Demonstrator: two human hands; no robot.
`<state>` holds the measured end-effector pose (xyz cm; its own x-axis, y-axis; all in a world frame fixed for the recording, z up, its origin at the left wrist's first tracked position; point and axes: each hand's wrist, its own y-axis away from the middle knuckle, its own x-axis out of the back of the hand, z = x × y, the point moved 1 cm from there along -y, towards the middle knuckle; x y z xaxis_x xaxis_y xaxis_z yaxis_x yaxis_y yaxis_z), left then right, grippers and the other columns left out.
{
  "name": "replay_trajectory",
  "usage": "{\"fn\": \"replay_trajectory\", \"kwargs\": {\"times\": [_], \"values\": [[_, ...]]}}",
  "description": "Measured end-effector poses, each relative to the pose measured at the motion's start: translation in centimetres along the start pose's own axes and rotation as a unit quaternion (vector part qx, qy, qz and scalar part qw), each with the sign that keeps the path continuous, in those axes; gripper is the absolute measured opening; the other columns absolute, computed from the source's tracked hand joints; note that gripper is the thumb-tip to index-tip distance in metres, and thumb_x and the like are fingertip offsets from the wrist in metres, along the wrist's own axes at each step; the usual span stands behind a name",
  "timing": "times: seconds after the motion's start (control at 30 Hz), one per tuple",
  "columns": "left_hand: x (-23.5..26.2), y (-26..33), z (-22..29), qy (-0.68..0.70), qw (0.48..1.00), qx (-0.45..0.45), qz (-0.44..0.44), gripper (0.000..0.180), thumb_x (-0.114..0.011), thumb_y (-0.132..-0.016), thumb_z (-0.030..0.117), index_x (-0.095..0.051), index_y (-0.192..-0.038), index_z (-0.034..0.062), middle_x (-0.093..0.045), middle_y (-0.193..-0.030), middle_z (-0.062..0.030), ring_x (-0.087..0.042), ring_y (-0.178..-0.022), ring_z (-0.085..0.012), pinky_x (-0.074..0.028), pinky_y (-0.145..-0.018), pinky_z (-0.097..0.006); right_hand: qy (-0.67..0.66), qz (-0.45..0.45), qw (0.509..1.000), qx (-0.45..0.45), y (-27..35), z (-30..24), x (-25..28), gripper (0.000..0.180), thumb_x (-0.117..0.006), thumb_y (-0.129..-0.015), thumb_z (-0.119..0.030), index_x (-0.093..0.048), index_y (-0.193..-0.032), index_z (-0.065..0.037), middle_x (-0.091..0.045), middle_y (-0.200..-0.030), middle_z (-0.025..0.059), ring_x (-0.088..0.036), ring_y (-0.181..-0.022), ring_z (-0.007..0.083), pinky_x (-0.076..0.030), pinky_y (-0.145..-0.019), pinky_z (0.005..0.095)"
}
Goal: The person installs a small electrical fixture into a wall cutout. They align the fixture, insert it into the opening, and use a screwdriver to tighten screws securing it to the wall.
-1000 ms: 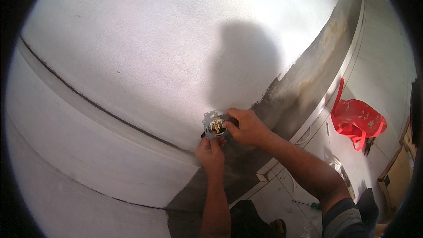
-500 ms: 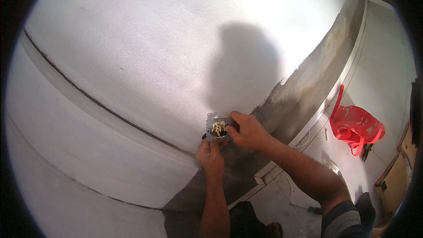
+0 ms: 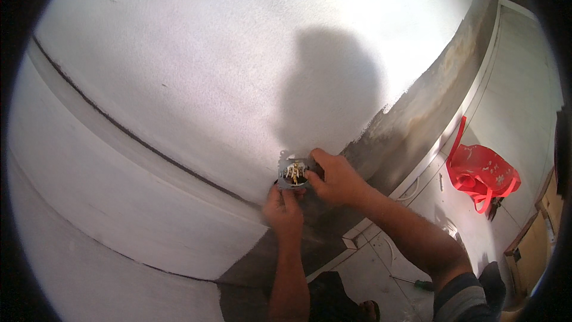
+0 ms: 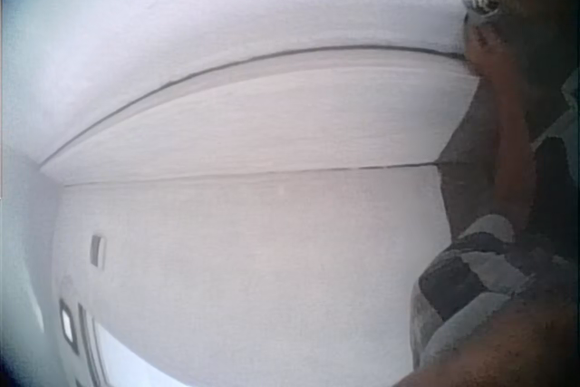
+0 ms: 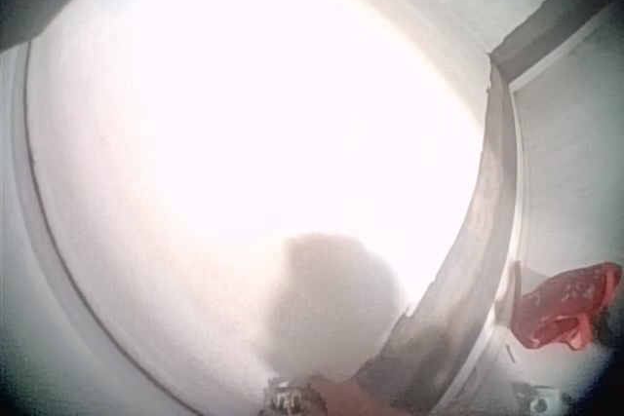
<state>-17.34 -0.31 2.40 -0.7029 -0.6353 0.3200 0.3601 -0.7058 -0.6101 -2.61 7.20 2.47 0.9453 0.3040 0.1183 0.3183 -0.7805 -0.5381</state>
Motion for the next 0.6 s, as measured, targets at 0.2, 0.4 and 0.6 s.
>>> {"fn": "replay_trajectory", "kwargs": {"times": [0.2,0.4,0.6], "values": [[-0.4,-0.4,-1.6,0.045,0.999,-0.018,0.003,0.015,-0.054,-0.1,0.003,-0.066,-0.103,-0.0051,-0.072,-0.09,-0.0086,-0.068,-0.078,-0.0145,-0.057,-0.069,-0.032,-0.027,0.07,0.997,0.01,0.6,1.3,-1.0,0.023,-0.065,-0.09,-0.011,-0.05,-0.099,0.003,-0.06,-0.073,0.0222,-0.062,-0.066,0.0347,-0.047,-0.063,0.0433],[-0.6,0.3,-1.3,0.073,0.997,-0.006,0.001,0.018,-0.054,-0.103,0.008,-0.066,-0.104,-0.0052,-0.072,-0.09,-0.0086,-0.069,-0.079,-0.0144,-0.057,-0.071,-0.032,0.02,-0.016,0.998,0.065,-0.2,0.0,0.7,0.02,-0.064,-0.092,-0.011,-0.051,-0.101,0.001,-0.062,-0.076,0.0229,-0.064,-0.07,0.039,-0.047,-0.065,0.0453],[0.0,0.0,-1.3,0.102,0.994,0.035,-0.02,0.019,-0.054,-0.103,0.009,-0.065,-0.109,-0.0057,-0.073,-0.095,-0.0114,-0.072,-0.081,-0.019,-0.059,-0.074,-0.033,0.068,-0.085,0.989,0.102,-1.5,-0.1,1.4,0.02,-0.063,-0.093,-0.009,-0.05,-0.105,0.0,-0.062,-0.077,0.023,-0.066,-0.073,0.0398,-0.048,-0.066,0.0469]]}}
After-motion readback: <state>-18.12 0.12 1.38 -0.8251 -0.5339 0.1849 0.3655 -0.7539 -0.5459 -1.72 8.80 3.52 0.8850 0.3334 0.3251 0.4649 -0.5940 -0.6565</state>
